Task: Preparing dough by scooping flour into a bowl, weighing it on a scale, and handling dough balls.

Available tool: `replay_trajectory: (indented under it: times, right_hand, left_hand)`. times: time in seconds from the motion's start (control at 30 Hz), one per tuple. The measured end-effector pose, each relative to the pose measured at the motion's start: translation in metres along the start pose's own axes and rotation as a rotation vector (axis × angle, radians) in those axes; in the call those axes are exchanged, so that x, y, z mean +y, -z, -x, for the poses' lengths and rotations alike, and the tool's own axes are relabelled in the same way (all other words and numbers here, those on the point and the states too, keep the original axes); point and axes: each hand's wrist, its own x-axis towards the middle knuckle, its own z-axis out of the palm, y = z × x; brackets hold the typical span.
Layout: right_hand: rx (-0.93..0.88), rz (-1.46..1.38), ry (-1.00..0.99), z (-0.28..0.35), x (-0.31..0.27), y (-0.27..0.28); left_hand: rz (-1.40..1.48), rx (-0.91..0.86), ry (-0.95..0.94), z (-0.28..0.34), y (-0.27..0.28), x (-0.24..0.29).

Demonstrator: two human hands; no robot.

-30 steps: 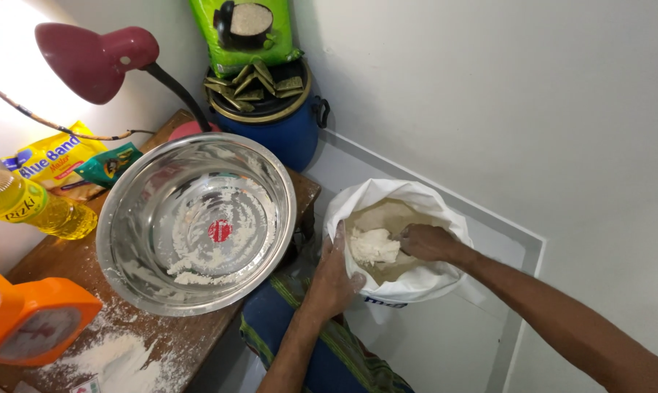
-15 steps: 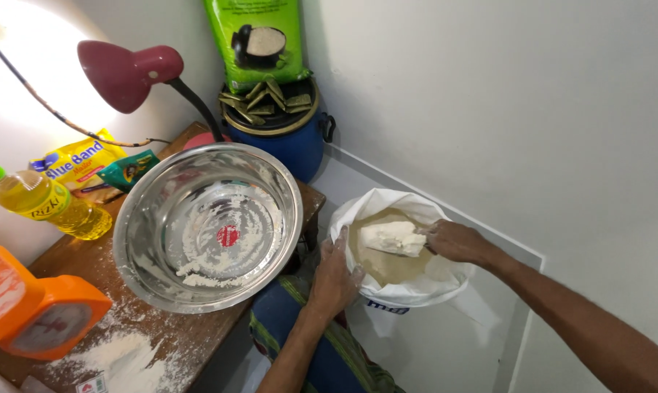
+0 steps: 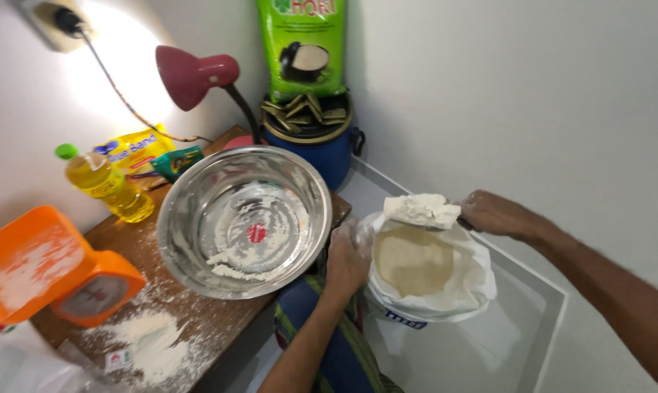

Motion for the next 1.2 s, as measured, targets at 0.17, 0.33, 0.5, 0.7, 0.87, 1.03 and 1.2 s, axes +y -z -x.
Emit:
replay_trajectory:
  times: [0.17, 0.33, 0.5, 0.7, 0.87, 1.03, 1.2]
  right_hand:
    - [0.022, 0.029, 0.11, -0.054, -0.034, 0.018]
    - [0.04, 0.062, 0.109, -0.107, -0.112, 0.017]
    - [-0.017, 0.346, 0.153, -0.156, -0.174, -0.006]
    - [0.07, 0.408, 0.154, -0.105, -0.284, -0.047]
    - [0.228, 0.536, 0.298, -0.168, -0.269, -0.131]
    - [0.593, 0.636, 0.631, -0.191, -0.249, -0.193]
    - [1.094, 1.33, 1.003, -0.169, -0.244, -0.198]
  left_hand:
    - [1.057, 0.057, 0.145, -0.016, 0.024, 0.044]
    - [1.229, 0.251, 0.045, -0.07, 0.071, 0.012]
    - [1.125, 0.435, 0.007, -0.074, 0.14, -0.012]
    - [0.952, 0.605, -0.038, -0.065, 0.191, -0.036]
    - [0.802, 0.715, -0.003, -0.022, 0.206, -0.008]
    - [0.743, 0.774, 0.018, -0.014, 0.212, -0.005]
    - [0.678, 0.777, 0.018, 0.012, 0.206, 0.016]
